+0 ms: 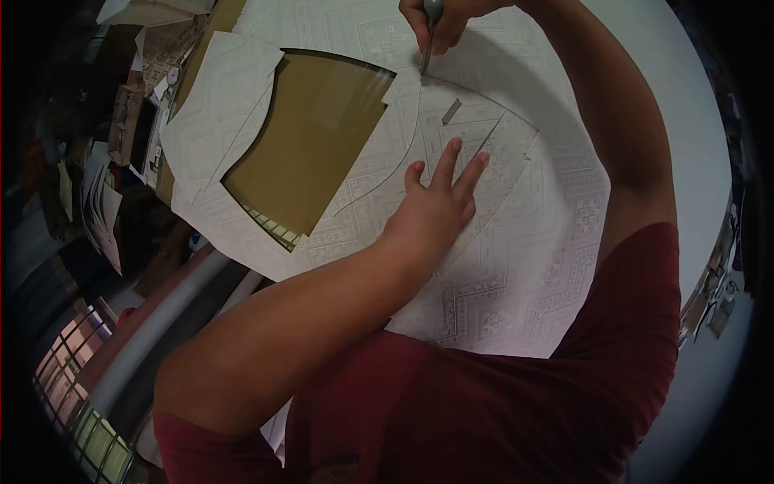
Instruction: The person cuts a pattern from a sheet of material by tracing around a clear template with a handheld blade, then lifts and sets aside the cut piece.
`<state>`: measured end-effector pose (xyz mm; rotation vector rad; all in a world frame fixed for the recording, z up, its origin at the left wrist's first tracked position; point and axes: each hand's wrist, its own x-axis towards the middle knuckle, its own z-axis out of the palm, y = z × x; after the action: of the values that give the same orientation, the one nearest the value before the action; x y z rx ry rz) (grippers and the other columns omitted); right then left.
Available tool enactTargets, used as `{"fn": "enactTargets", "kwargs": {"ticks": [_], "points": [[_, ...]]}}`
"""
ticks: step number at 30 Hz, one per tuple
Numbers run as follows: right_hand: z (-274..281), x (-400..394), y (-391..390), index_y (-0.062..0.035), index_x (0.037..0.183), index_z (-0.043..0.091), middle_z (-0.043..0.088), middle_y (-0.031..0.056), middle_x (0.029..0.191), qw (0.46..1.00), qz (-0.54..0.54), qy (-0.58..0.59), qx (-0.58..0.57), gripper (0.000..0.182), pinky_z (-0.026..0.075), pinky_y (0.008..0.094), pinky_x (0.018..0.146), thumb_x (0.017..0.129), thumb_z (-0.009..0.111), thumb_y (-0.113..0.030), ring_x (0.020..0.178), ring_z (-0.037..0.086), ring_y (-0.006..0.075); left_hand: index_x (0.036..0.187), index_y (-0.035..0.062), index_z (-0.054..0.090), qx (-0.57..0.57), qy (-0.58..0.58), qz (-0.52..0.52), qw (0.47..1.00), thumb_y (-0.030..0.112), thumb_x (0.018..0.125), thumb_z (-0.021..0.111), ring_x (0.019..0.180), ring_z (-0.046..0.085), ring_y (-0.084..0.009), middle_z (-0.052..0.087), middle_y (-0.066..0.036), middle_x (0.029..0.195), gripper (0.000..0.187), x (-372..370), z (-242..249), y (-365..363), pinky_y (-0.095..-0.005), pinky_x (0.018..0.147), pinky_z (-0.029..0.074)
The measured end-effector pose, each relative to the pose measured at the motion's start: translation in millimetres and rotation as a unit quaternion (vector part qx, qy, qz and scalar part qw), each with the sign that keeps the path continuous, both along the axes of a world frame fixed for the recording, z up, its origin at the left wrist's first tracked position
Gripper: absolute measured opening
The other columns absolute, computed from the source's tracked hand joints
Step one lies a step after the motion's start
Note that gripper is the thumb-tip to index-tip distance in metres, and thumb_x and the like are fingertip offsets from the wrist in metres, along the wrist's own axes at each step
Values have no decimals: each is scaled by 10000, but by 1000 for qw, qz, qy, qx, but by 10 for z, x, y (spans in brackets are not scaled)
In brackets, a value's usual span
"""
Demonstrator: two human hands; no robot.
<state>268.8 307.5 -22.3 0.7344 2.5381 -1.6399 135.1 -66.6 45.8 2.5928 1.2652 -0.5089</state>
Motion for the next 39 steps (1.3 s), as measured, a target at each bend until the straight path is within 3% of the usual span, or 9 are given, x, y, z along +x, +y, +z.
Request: {"fn": "enactTargets", "kwargs": {"ticks": [2,5,9,23,27,33,35,38,39], "points": [[-116,33,83,-14,948,734,757,55,909,1000,22,-9,-15,151,565,293,817,825,814,-49,847,703,127,1337,48,628,-2,25,-36,999,129,986,628,1580,187,-497,137,-190,1747,360,-27,149,51,-588,1089,504],[-301,187,280,-14,945,731,754,53,906,998,55,-20,-36,151,564,294,815,826,816,-50,849,702,128,1314,80,651,26,49,-44,997,141,991,628,1576,217,-485,144,-179,1749,330,-21,138,35,-559,1070,530],[-497,382,452,-14,940,727,750,50,901,993,95,-30,-61,151,562,295,813,826,819,-51,851,699,129,1310,106,661,10,50,-35,998,154,995,627,1575,232,-472,146,-174,1750,320,-11,164,34,-541,1063,539],[1060,-825,-1675,-13,923,714,737,39,887,967,224,-98,-67,155,557,299,807,827,829,-54,860,692,132,1516,143,525,-63,56,-21,996,250,889,751,1586,185,-466,38,-178,1761,675,-9,307,76,-584,1142,438],[908,-701,-2064,-30,910,725,747,35,893,989,135,9,-58,151,558,314,805,818,831,-84,872,704,143,1525,144,517,-44,47,15,998,218,905,732,1576,217,-458,34,-137,1770,660,34,212,-24,-600,1153,411],[895,-1065,-2729,-54,936,734,750,40,891,994,96,42,-21,145,551,327,800,837,825,-109,838,701,176,1468,144,593,-51,94,-39,993,238,1019,572,1483,451,-326,438,-101,1639,459,262,-470,83,-491,1155,430],[944,-1153,-2826,-66,943,746,760,47,903,992,112,47,-16,158,556,340,792,829,832,-134,842,714,203,1414,119,624,14,-20,159,987,293,1070,484,1402,545,-286,581,-85,1510,411,294,-881,27,-449,1149,433],[1021,-1138,-2814,-83,996,764,765,40,900,985,156,70,19,150,557,341,778,862,811,-133,835,706,188,1438,85,584,-118,58,27,991,327,1100,415,1401,544,-289,576,-98,1508,449,141,120,244,-454,1168,415],[1019,-1057,-2799,-76,1011,767,764,36,896,988,72,133,24,133,560,334,763,890,790,-128,830,706,174,1438,85,584,-107,57,30,992,327,1100,415,1401,544,-289,576,-98,1508,449,95,105,226,-454,1168,415]]}}
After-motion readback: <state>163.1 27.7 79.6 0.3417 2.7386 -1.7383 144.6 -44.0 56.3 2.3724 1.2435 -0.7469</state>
